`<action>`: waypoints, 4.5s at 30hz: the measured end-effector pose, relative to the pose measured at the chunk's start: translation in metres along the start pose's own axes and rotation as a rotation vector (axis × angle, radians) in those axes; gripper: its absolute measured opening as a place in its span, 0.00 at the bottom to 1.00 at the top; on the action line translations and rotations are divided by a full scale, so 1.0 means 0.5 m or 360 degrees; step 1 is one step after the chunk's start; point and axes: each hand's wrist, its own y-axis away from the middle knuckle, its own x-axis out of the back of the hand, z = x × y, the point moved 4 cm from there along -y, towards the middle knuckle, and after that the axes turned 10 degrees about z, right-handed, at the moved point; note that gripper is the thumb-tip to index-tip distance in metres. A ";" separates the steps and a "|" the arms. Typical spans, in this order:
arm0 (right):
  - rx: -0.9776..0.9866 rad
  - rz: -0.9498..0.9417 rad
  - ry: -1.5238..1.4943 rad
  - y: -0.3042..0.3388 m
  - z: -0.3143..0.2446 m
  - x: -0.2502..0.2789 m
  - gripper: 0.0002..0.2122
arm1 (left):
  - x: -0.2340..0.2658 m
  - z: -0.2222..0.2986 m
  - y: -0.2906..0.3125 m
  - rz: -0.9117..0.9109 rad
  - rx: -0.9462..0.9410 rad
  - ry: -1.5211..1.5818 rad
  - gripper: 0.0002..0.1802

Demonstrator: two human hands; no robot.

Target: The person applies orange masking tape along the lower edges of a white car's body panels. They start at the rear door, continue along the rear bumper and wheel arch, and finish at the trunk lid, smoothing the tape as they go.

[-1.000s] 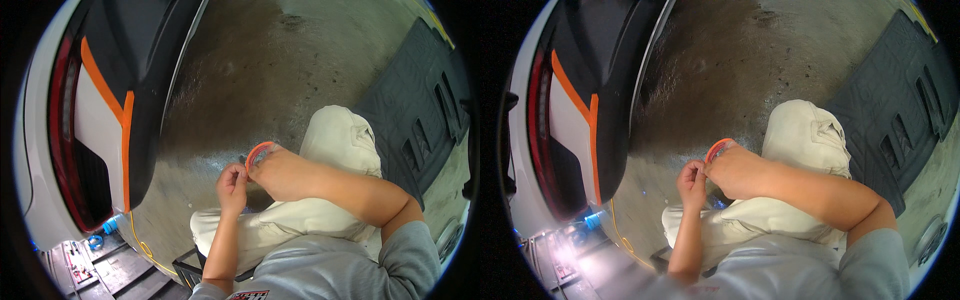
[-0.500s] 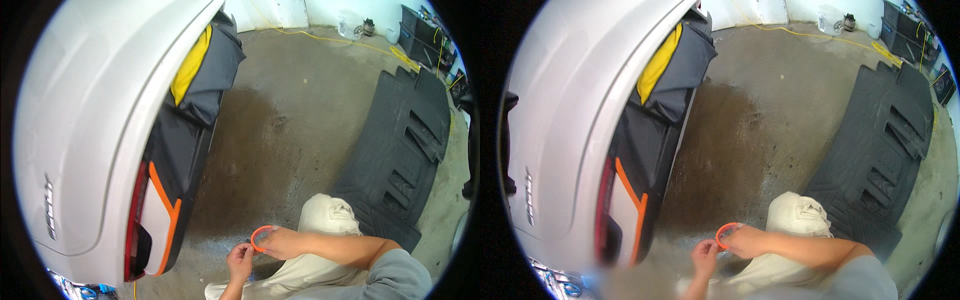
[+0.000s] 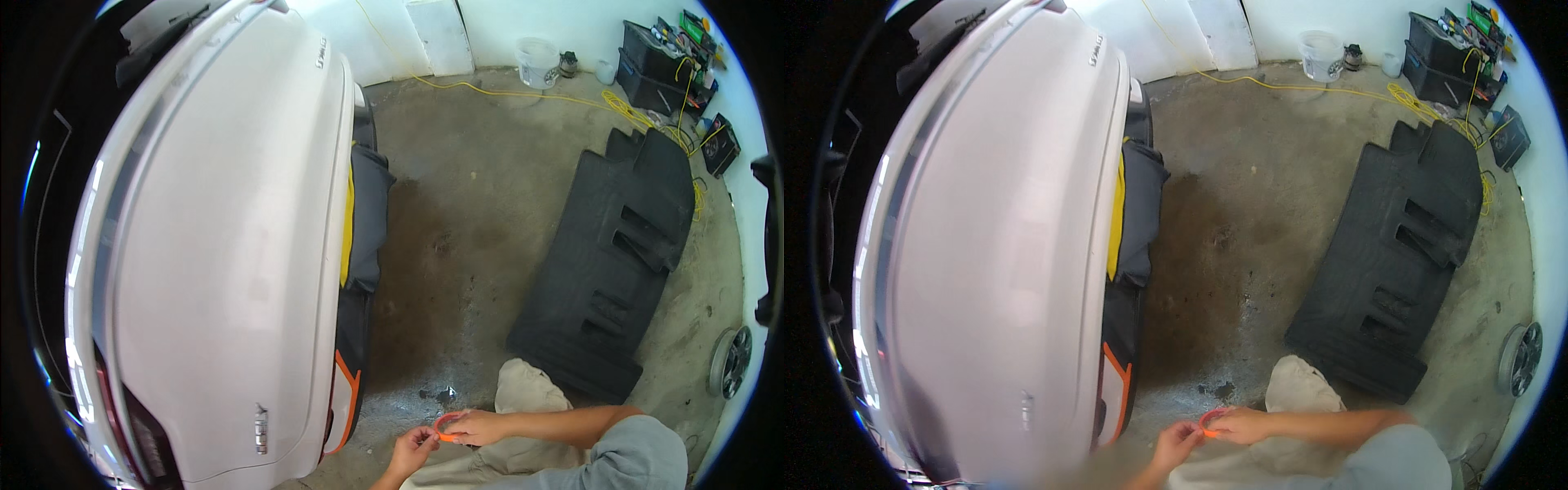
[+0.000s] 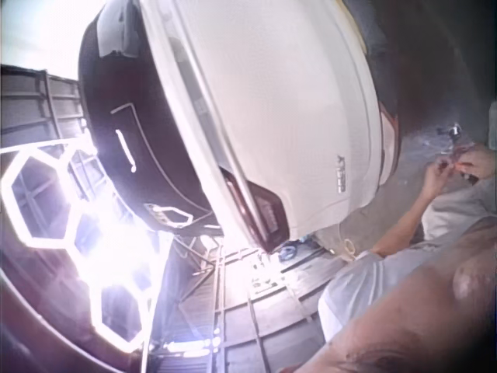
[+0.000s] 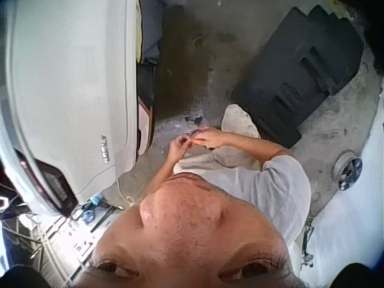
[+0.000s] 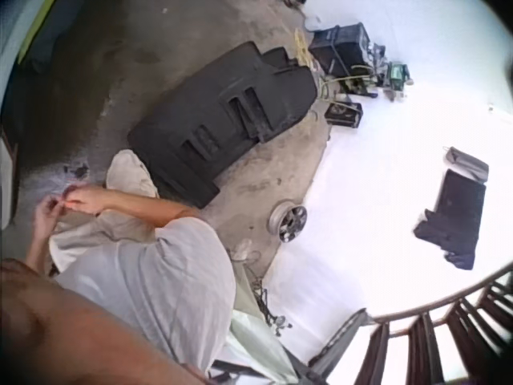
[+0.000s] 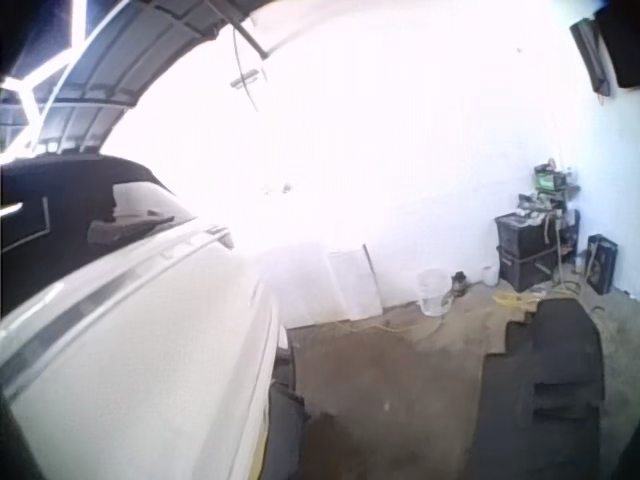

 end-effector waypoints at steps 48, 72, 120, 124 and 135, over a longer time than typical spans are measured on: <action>-0.0126 0.0180 0.0737 -0.594 -0.596 1.690 0.12 | -0.073 1.605 -0.830 0.0481 -0.1004 -0.0336 0.05; 0.0976 -0.1661 0.0188 -0.982 -0.650 2.205 0.09 | -0.357 1.872 -1.056 0.1863 0.0234 0.1392 0.07; 0.1730 -0.1837 0.0146 -0.771 -1.328 0.722 0.22 | 0.548 1.075 0.459 0.3073 -0.0055 0.0148 0.09; 0.1543 -0.1552 0.0082 -0.732 -1.334 0.506 0.21 | 0.742 0.964 0.606 0.3006 0.0092 -0.0270 0.08; 0.0773 -0.1212 -0.0020 -0.705 -1.356 0.202 0.17 | 0.975 0.790 0.713 0.2757 -0.0060 -0.0582 0.10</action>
